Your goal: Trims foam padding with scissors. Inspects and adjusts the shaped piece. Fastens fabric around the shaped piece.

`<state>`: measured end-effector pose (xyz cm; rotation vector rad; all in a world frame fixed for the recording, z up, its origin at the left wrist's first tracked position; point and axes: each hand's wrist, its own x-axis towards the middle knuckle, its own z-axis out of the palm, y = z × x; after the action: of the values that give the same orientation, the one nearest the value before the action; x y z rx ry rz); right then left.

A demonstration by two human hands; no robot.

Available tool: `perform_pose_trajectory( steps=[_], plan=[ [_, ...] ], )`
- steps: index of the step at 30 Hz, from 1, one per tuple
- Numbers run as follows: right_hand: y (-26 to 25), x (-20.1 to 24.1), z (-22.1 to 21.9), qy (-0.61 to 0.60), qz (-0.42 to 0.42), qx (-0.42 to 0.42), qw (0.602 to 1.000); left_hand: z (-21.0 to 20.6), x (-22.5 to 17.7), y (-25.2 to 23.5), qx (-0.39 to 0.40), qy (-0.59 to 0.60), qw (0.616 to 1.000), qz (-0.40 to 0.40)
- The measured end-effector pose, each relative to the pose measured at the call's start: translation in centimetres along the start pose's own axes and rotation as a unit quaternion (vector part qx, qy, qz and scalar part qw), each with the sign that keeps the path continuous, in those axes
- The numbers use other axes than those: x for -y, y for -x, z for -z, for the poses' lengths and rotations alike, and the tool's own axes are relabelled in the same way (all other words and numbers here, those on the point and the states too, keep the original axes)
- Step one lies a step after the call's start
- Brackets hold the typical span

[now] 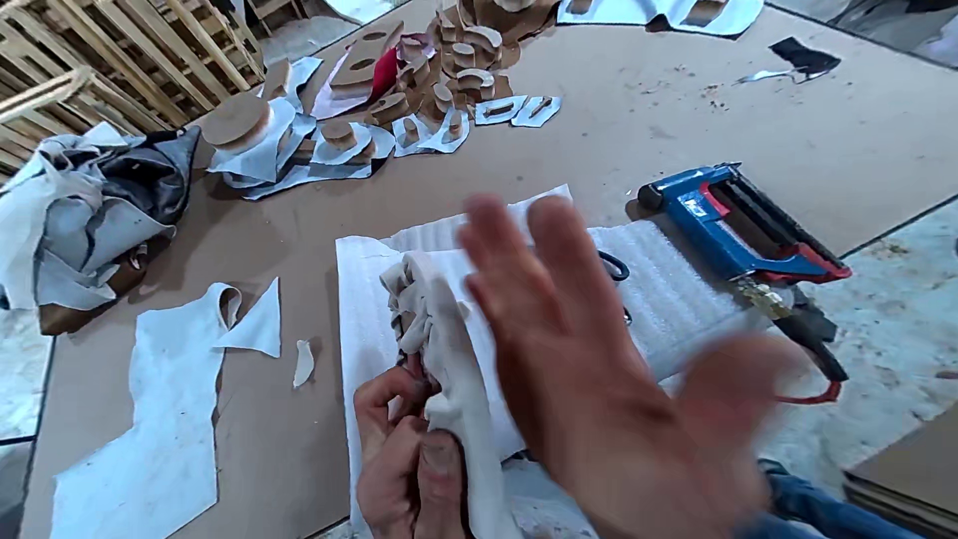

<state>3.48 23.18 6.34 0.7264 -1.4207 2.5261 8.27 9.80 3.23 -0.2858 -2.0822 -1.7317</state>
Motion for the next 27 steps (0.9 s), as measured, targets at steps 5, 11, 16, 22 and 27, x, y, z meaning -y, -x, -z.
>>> perform_pose_trajectory(
  steps=[5,11,16,22,27],
  plan=[
    [2.7,-7.1,-1.6,0.092,-0.098,-0.159,0.978,0.8,-0.4,-0.1,0.024,-0.032,0.999,0.000],
    [1.6,-1.5,-3.9,0.217,-0.011,-0.133,0.967,-0.1,0.0,0.1,0.046,-0.022,0.998,-0.032],
    [1.6,-1.1,-1.7,0.024,0.019,-0.112,0.993,0.5,-0.2,0.3,0.069,-0.034,0.996,-0.043],
    [2.4,-0.2,-4.2,0.194,-0.018,-0.148,0.970,0.3,0.3,0.8,0.069,-0.020,0.997,-0.041],
    [7.8,2.5,-0.1,0.099,-0.242,-0.094,0.961,-0.1,-0.9,0.6,0.069,0.011,0.997,0.042]
  ],
)
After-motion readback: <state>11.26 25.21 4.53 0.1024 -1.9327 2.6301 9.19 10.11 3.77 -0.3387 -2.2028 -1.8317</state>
